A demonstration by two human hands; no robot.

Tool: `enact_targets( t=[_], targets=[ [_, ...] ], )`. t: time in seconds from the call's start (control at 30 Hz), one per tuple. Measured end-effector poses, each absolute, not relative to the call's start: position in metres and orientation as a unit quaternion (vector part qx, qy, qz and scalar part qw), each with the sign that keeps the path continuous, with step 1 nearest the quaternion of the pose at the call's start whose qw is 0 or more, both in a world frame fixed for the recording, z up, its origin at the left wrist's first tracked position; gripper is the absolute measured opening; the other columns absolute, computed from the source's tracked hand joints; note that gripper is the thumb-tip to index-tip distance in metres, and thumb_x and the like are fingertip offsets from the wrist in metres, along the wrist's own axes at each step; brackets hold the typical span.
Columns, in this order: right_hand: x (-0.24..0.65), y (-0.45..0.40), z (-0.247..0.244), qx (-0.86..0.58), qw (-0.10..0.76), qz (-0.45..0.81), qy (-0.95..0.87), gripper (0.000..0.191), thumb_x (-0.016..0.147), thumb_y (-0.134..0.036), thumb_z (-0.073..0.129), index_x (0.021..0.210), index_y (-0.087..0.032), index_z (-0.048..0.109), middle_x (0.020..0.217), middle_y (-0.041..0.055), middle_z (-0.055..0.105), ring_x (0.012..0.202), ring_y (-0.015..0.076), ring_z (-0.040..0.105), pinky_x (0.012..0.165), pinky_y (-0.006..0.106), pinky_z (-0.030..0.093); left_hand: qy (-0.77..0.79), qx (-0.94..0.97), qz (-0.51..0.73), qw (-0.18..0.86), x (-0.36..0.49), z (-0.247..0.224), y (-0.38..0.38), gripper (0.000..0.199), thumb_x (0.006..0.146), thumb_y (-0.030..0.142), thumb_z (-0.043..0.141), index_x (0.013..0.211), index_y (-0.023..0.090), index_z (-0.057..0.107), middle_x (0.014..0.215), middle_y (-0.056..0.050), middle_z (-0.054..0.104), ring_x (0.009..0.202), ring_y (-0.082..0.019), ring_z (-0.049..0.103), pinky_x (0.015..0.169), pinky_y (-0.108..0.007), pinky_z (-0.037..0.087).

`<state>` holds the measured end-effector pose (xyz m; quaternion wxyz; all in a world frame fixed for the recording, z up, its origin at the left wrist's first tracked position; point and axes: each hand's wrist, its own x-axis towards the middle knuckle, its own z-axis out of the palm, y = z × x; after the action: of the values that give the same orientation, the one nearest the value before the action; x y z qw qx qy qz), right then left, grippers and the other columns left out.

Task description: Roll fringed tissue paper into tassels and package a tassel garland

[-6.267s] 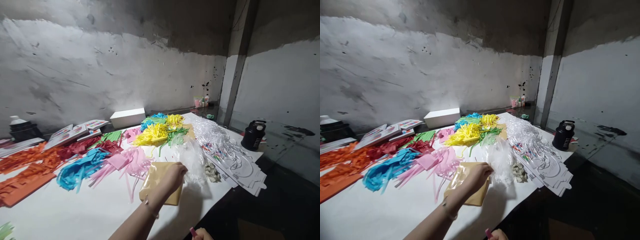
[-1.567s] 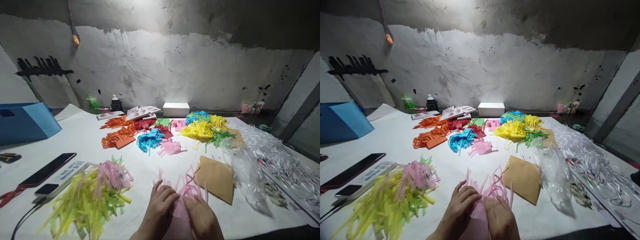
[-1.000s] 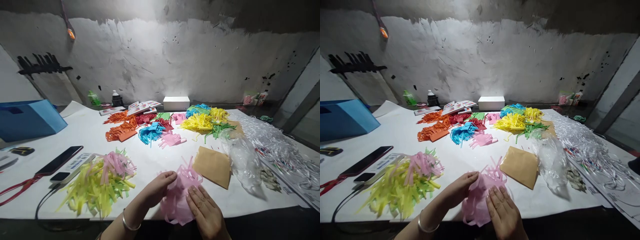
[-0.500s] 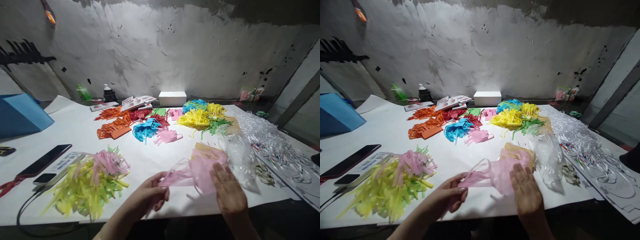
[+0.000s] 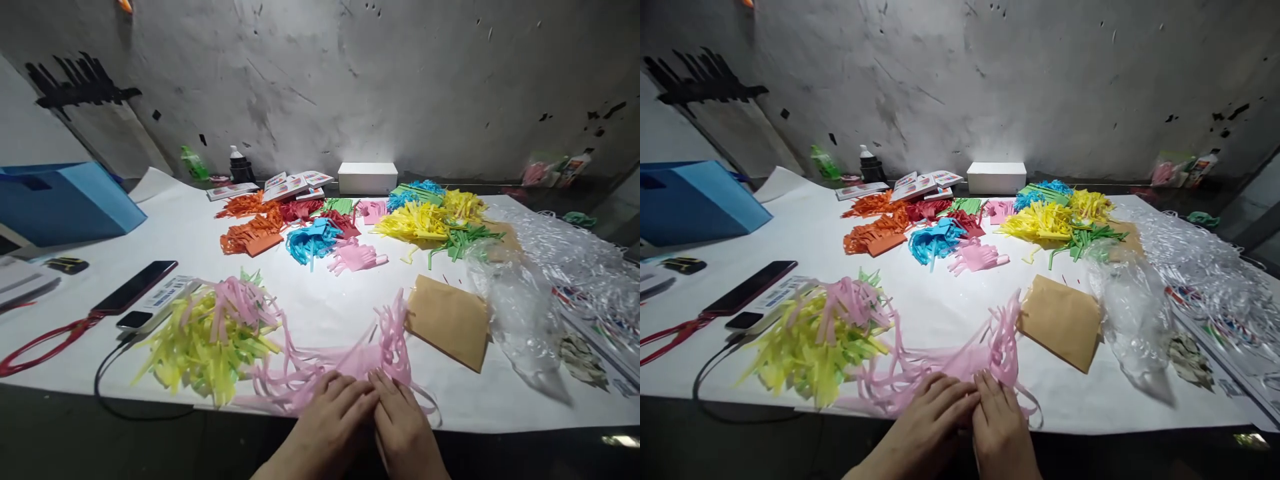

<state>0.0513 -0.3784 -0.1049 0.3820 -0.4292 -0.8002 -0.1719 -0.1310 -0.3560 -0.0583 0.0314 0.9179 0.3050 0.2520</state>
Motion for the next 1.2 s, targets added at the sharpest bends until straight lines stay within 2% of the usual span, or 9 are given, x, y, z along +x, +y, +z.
enact_targets(
  t=[0.17,0.37,0.5,0.6,0.7,0.77,0.93,1.1,1.2],
  targets=[
    [0.064,-0.383,-0.100,-0.428,0.309,-0.166,-0.833,0.042,0.089,-0.005,0.043,0.124,-0.010,0.065,0.130,0.0099,0.068,0.122,0.0240,0.063,0.102,0.037,0.047,0.406,0.884,0.232,0.007,-0.171,-0.060,-0.338,0.027,0.087,0.005,0.059,0.100,0.026,0.067,0.103,-0.001,0.073,0.091,-0.022,0.061,0.086,-0.041,0.037],
    [0.054,-0.383,-0.099,-0.446,0.332,-0.157,-0.817,0.041,0.087,-0.003,0.043,0.119,-0.010,0.067,0.125,0.0104,0.071,0.118,0.0254,0.064,0.098,0.038,0.047,0.388,0.895,0.219,0.000,-0.180,-0.041,-0.354,0.042,0.089,0.013,0.057,0.130,0.022,0.057,0.137,-0.009,0.061,0.128,-0.030,0.047,0.114,-0.051,0.017],
    [0.048,-0.378,-0.092,-0.449,0.341,-0.133,-0.815,0.038,0.090,-0.006,0.042,0.117,-0.014,0.067,0.122,0.0070,0.073,0.117,0.0235,0.064,0.101,0.038,0.043,0.338,0.896,0.285,0.051,-0.146,-0.055,-0.357,0.020,0.102,0.018,0.045,0.106,0.021,0.064,0.100,-0.001,0.074,0.098,-0.019,0.062,0.112,-0.042,0.022],
    [0.067,-0.374,-0.089,-0.509,0.300,-0.127,-0.797,0.033,0.098,-0.026,0.045,0.123,-0.016,0.064,0.128,0.0084,0.070,0.118,0.0273,0.062,0.104,0.045,0.036,0.330,0.884,0.321,0.078,-0.139,-0.065,-0.351,0.026,0.104,0.015,0.040,0.094,0.020,0.063,0.087,0.001,0.073,0.086,-0.017,0.062,0.103,-0.039,0.031],
    [0.107,-0.376,-0.088,-0.538,0.245,-0.174,-0.788,0.054,0.098,-0.057,0.045,0.125,-0.013,0.062,0.123,0.0140,0.071,0.110,0.0315,0.065,0.098,0.048,0.038,0.317,0.882,0.337,0.091,-0.143,-0.066,-0.347,0.021,0.102,0.014,0.043,0.095,0.019,0.063,0.089,-0.001,0.074,0.088,-0.018,0.063,0.097,-0.039,0.037],
    [0.131,-0.381,-0.084,-0.571,0.255,-0.203,-0.754,0.059,0.098,-0.064,0.041,0.119,-0.014,0.064,0.115,0.0151,0.073,0.103,0.0323,0.067,0.088,0.047,0.042,0.313,0.881,0.341,0.101,-0.145,-0.064,-0.347,0.019,0.102,0.015,0.045,0.097,0.019,0.063,0.090,-0.003,0.074,0.088,-0.018,0.063,0.093,-0.038,0.042],
    [0.119,-0.391,-0.067,-0.520,0.350,-0.242,-0.741,0.040,0.096,-0.046,0.058,0.113,-0.011,0.066,0.101,0.0166,0.075,0.095,0.0304,0.068,0.085,0.043,0.046,0.312,0.878,0.342,0.123,-0.143,-0.061,-0.347,0.017,0.100,0.012,0.047,0.097,0.018,0.062,0.090,-0.005,0.073,0.086,-0.020,0.062,0.085,-0.037,0.048],
    [0.072,-0.380,-0.071,-0.385,0.384,-0.117,-0.831,0.031,0.098,-0.008,0.040,0.115,-0.010,0.066,0.099,0.0091,0.076,0.103,0.0233,0.068,0.100,0.039,0.044,0.304,0.878,0.343,0.137,-0.147,-0.060,-0.349,0.017,0.100,0.011,0.046,0.101,0.018,0.061,0.091,-0.006,0.073,0.087,-0.020,0.062,0.082,-0.033,0.048],
    [0.072,-0.376,-0.074,-0.414,0.383,-0.037,-0.825,0.026,0.096,-0.006,0.046,0.111,-0.013,0.065,0.090,0.0065,0.073,0.096,0.0220,0.066,0.092,0.037,0.046,0.321,0.873,0.341,0.138,-0.152,-0.059,-0.351,0.017,0.100,0.010,0.044,0.100,0.018,0.060,0.088,-0.005,0.072,0.081,-0.019,0.060,0.077,-0.032,0.046]
  ],
)
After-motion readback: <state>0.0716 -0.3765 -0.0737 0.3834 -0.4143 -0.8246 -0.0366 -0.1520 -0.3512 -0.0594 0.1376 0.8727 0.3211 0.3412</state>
